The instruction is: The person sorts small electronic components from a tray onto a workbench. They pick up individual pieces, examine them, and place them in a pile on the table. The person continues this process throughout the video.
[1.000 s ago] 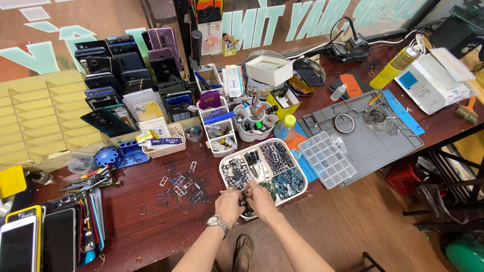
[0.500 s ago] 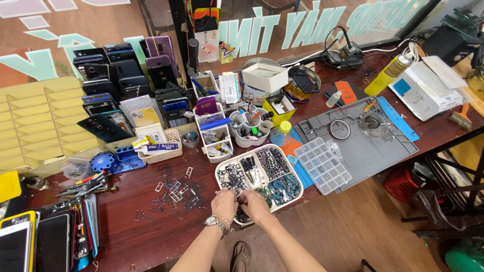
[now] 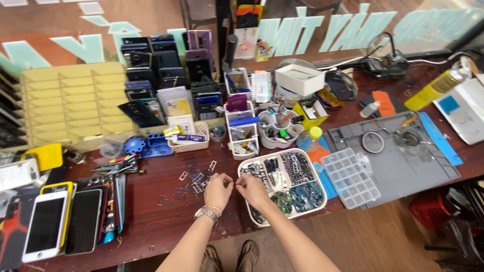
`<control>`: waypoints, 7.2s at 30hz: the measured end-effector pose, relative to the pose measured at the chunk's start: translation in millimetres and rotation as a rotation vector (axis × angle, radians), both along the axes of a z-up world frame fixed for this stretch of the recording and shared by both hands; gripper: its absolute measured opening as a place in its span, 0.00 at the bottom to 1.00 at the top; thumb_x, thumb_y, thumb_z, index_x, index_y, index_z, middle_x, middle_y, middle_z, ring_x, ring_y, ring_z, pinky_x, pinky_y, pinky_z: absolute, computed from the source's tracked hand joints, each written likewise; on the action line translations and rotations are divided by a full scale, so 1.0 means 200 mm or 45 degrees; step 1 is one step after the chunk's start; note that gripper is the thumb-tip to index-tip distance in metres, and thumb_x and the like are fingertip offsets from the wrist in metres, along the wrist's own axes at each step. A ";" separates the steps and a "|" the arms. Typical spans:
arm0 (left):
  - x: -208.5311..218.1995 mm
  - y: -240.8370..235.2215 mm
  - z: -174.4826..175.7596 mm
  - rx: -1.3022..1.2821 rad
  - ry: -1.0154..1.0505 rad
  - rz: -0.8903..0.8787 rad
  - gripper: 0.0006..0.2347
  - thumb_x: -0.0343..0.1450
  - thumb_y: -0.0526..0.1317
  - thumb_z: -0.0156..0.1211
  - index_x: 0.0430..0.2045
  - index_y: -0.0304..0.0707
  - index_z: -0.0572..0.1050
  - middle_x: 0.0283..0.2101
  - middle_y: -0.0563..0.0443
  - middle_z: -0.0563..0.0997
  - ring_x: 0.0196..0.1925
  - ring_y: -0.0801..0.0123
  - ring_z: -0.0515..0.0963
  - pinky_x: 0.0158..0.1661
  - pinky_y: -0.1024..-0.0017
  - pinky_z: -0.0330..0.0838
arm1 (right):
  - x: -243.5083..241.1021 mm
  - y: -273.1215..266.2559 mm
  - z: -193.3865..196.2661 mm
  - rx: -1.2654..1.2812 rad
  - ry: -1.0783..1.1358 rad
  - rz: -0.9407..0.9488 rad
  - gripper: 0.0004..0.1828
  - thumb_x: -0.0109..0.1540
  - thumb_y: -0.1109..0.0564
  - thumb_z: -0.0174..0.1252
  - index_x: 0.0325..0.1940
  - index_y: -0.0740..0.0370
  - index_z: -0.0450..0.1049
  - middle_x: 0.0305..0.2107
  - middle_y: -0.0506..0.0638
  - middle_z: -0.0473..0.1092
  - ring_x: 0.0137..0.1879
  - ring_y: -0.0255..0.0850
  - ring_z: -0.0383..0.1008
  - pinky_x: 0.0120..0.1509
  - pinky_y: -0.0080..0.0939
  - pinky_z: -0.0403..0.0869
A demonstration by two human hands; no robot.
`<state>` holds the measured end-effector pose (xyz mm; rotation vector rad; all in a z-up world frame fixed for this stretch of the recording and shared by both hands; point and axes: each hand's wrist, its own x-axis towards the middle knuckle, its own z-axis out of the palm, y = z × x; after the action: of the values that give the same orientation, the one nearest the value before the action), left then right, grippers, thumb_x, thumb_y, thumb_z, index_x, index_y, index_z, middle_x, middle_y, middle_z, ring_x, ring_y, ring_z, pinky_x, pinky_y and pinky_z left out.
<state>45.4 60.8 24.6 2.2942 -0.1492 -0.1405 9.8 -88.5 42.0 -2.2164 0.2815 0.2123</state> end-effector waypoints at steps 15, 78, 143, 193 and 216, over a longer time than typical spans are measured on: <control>0.20 0.51 -0.22 -0.083 0.181 0.434 0.06 0.65 0.39 0.68 0.31 0.39 0.84 0.34 0.46 0.86 0.37 0.59 0.86 0.42 0.64 0.78 | 0.31 0.17 -0.38 0.060 -0.033 -0.070 0.09 0.59 0.60 0.64 0.43 0.62 0.75 0.30 0.51 0.79 0.35 0.42 0.79 0.44 0.42 0.76; 0.49 0.45 -0.35 -0.191 0.283 0.306 0.07 0.65 0.35 0.71 0.32 0.35 0.80 0.36 0.47 0.86 0.40 0.63 0.87 0.45 0.66 0.79 | 0.54 0.26 -0.61 1.030 0.178 -0.423 0.09 0.62 0.62 0.63 0.45 0.66 0.75 0.35 0.49 0.77 0.38 0.33 0.75 0.43 0.33 0.78; 0.12 -0.78 -0.50 -1.001 0.804 0.122 0.06 0.69 0.30 0.65 0.35 0.23 0.80 0.33 0.42 0.84 0.29 0.63 0.86 0.32 0.71 0.84 | 0.01 -0.82 -0.54 0.705 -0.026 -0.316 0.11 0.60 0.62 0.63 0.47 0.64 0.78 0.31 0.49 0.78 0.33 0.33 0.77 0.37 0.34 0.76; 0.26 0.75 -0.36 -0.215 0.246 1.008 0.06 0.69 0.38 0.63 0.35 0.42 0.84 0.36 0.46 0.87 0.41 0.59 0.85 0.46 0.63 0.77 | 0.40 0.58 -0.28 0.128 0.128 0.149 0.09 0.60 0.59 0.63 0.44 0.62 0.78 0.32 0.51 0.79 0.37 0.41 0.79 0.47 0.43 0.76; 0.15 1.07 -0.32 0.295 0.409 0.591 0.06 0.61 0.37 0.72 0.28 0.41 0.82 0.39 0.45 0.83 0.46 0.55 0.83 0.47 0.60 0.77 | 0.36 1.13 -0.13 -0.022 0.046 0.439 0.15 0.58 0.65 0.62 0.49 0.59 0.75 0.41 0.55 0.72 0.48 0.52 0.75 0.53 0.50 0.74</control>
<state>75.6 275.3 -39.6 2.4316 0.5878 -0.2926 82.3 138.0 16.0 -2.2684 -0.0832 0.4378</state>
